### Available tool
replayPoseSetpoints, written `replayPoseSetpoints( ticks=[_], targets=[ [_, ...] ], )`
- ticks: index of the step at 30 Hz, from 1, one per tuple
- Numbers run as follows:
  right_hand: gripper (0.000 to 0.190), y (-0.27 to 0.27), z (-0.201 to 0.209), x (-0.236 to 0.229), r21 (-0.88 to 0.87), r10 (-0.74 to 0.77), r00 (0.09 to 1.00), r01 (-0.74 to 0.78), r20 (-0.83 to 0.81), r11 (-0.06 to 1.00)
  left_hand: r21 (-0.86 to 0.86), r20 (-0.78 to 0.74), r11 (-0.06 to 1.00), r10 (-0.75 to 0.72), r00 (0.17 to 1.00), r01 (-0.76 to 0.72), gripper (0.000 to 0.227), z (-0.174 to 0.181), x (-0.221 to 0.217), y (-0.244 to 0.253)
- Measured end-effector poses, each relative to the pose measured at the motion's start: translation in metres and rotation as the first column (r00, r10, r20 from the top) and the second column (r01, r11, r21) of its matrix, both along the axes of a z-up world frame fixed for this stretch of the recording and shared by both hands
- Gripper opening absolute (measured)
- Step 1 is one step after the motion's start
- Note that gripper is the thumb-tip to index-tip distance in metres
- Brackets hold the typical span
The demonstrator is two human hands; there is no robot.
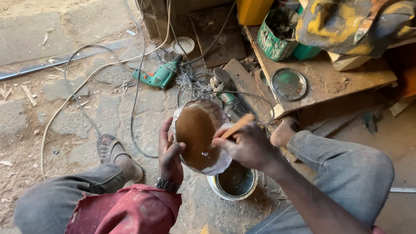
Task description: Mixing a brown liquid in a bowl using a wooden stick and adding liquid from a small bottle
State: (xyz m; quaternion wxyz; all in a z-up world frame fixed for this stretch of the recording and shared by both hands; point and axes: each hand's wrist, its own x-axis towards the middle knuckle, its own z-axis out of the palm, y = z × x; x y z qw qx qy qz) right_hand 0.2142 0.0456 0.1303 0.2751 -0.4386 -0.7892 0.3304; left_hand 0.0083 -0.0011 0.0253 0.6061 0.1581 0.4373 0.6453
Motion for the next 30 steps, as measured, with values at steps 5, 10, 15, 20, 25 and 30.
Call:
replayPoseSetpoints(
  ticks=[5,10,15,20,25,30],
  targets=[
    [0.005,0.006,0.005,0.005,0.021,0.016,0.999,-0.015,-0.039,1.0,-0.002,-0.009,1.0,0.004,1.0,-0.004,0.095,-0.009,0.001,0.002],
    [0.003,0.004,0.011,0.0,-0.094,-0.003,1.0,0.006,0.03,0.996,-0.001,-0.005,1.0,-0.007,1.0,0.007,0.094,-0.015,-0.001,0.001],
    [0.005,0.007,0.02,0.008,-0.134,-0.017,0.999,0.011,-0.044,0.991,0.015,0.001,1.0,-0.008,1.0,0.008,0.095,-0.021,-0.001,0.001],
    [0.006,-0.003,0.007,-0.006,-0.169,0.038,0.999,-0.031,0.038,0.985,0.016,-0.007,1.0,-0.02,1.0,0.02,0.096,-0.019,-0.002,0.0],
    [0.005,0.002,0.014,-0.002,-0.105,-0.02,0.998,0.025,0.055,0.994,0.051,0.005,0.999,-0.007,1.0,0.007,0.096,-0.01,-0.003,-0.001],
    [0.003,0.001,0.014,-0.002,-0.093,-0.07,0.99,0.081,0.123,0.992,0.028,-0.019,0.999,-0.016,1.0,0.016,0.095,-0.034,-0.007,-0.001]
  ],
)
